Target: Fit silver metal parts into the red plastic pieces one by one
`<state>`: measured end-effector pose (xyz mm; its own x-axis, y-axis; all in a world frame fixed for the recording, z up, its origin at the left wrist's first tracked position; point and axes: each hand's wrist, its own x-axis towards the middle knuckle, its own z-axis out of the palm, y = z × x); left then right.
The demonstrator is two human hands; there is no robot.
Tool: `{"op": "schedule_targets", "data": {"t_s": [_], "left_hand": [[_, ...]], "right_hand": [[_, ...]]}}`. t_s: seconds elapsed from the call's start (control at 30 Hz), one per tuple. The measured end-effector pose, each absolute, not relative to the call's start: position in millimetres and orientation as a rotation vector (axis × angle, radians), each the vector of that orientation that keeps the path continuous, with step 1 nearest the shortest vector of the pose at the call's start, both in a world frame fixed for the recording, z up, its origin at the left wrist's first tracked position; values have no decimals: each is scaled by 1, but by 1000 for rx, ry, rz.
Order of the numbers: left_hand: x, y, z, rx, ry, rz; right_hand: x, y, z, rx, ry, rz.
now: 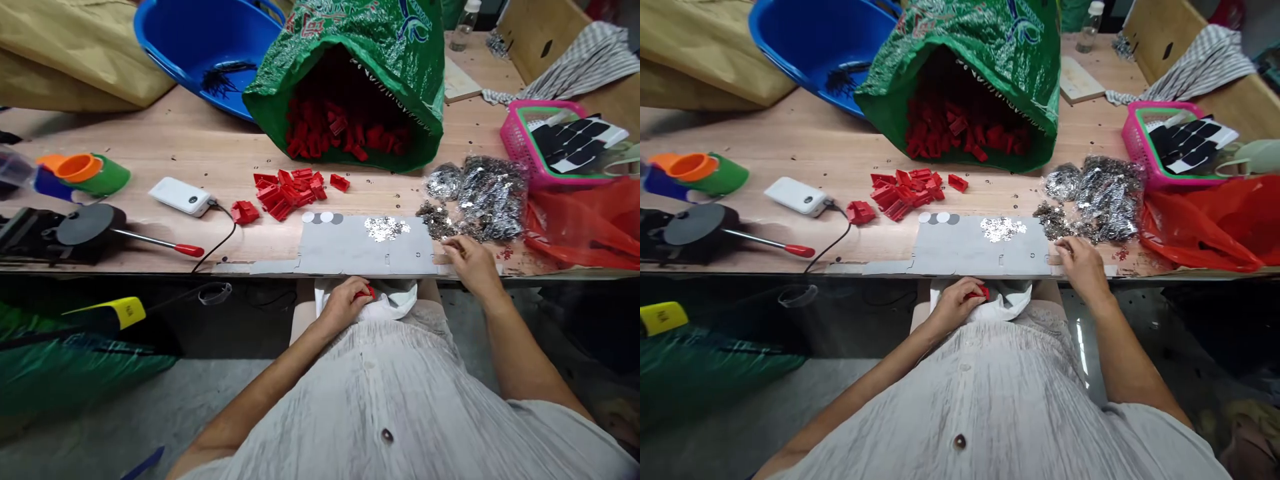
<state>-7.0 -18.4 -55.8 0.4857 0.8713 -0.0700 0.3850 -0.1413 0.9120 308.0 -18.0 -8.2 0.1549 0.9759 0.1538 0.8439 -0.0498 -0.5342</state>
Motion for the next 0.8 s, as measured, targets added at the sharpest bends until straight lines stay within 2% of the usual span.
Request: {"op": "schedule_targets", "data": {"t_s": [0.1, 0.23, 0.33, 0.43, 0.5, 0.57, 0.67, 0.8], "left_hand": [[-6, -18, -73, 1904, 1052, 549], [-3, -17, -85, 2011, 1165, 339], [-3, -15, -79, 1997, 1206, 262], [-8, -8, -59, 1918, 1039, 291], [-15, 5, -43, 1806, 977, 371], [-25, 25, -29, 1710, 1109, 593], [-47, 67, -15, 1764, 1497, 1010], [-79, 116, -16, 1850, 2115, 1094]], "right_hand": [[337, -23, -12, -2109, -1761, 174], [343, -24, -16, -2201, -1835, 112], [339, -21, -17, -2210, -1900, 67], [337, -21, -16, -2198, -1921, 39], [338, -20, -15, -2179, -1956, 85], [341, -20, -14, -2168, -1953, 116], [343, -19, -17, -2226, -1876, 187], [340, -20, -22, -2210, -1835, 219]]}}
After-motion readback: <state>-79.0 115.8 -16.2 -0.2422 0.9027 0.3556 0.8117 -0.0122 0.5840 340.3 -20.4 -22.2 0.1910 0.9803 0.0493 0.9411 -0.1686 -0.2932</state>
